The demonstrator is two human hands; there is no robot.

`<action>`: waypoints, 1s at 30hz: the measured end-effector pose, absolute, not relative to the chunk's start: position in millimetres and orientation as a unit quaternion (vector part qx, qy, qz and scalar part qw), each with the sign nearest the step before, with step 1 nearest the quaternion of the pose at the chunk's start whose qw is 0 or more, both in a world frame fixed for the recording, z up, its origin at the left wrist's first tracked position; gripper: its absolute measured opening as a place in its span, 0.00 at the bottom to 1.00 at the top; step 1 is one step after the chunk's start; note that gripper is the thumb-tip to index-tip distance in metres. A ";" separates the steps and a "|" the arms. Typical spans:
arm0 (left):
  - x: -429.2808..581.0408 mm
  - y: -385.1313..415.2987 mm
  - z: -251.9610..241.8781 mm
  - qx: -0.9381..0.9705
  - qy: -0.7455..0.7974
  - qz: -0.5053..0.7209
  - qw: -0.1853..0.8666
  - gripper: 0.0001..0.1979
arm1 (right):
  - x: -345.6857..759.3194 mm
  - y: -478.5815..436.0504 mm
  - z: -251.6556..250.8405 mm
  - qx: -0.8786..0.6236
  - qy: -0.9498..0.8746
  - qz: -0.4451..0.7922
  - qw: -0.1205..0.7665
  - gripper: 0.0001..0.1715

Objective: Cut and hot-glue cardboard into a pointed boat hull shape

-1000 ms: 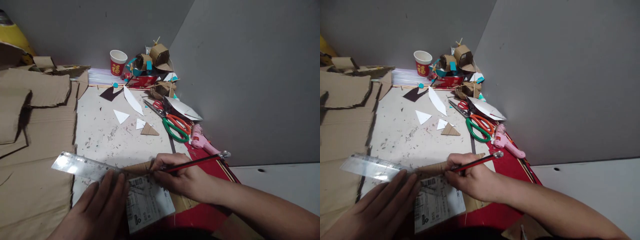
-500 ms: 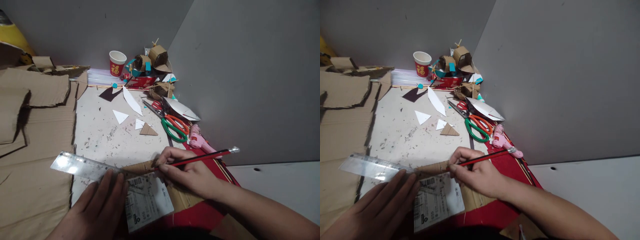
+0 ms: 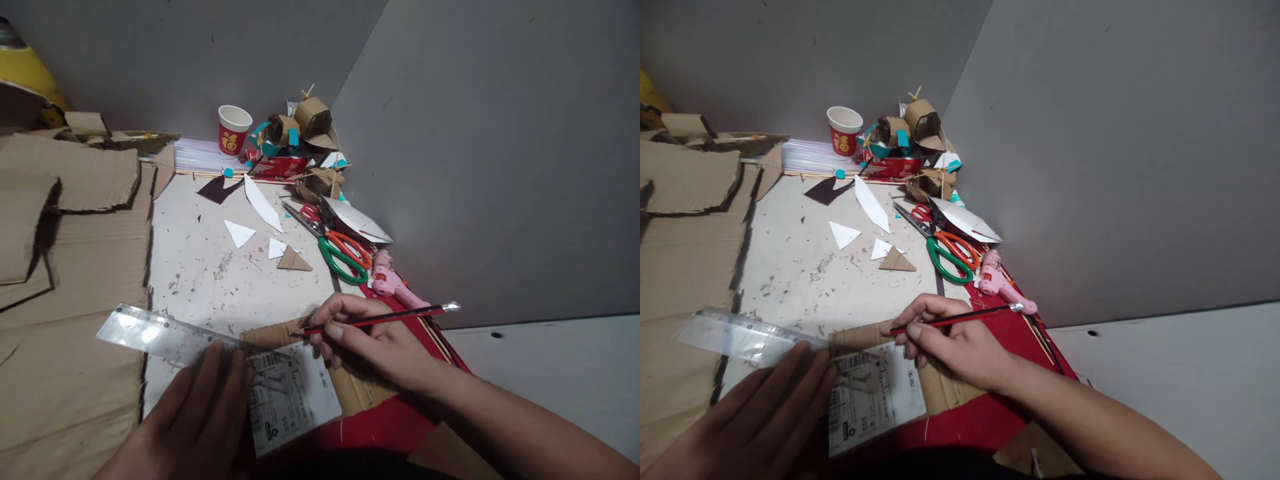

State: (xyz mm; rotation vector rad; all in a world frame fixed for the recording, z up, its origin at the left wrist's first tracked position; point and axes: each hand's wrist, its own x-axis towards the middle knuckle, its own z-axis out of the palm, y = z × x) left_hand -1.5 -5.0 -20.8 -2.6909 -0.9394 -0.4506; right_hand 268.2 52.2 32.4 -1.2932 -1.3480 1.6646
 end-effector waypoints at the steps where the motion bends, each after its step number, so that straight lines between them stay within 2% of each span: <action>1: -1.3 -5.4 -21.5 -0.925 -0.322 -0.154 0.128 0.26 | 268.5 51.4 32.3 -0.492 -0.505 0.633 0.320 0.12; 5: -0.6 -5.6 -22.4 -0.924 -0.320 -0.167 0.127 0.25 | 269.2 49.1 34.0 -0.502 -0.520 0.615 0.315 0.11; 13: 2.0 -7.1 -29.3 -0.916 -0.335 -0.193 0.110 0.24 | 255.8 52.6 42.9 -0.517 -0.611 0.550 0.238 0.09; 21: 4.1 -6.7 -31.4 -0.914 -0.346 -0.187 0.103 0.25 | 240.7 58.9 40.2 -0.513 -0.626 0.554 0.196 0.12; 30: -1.2 -0.4 -27.5 -0.919 -0.322 -0.178 0.142 0.23 | 228.4 67.1 36.8 -0.466 -0.661 0.554 0.197 0.10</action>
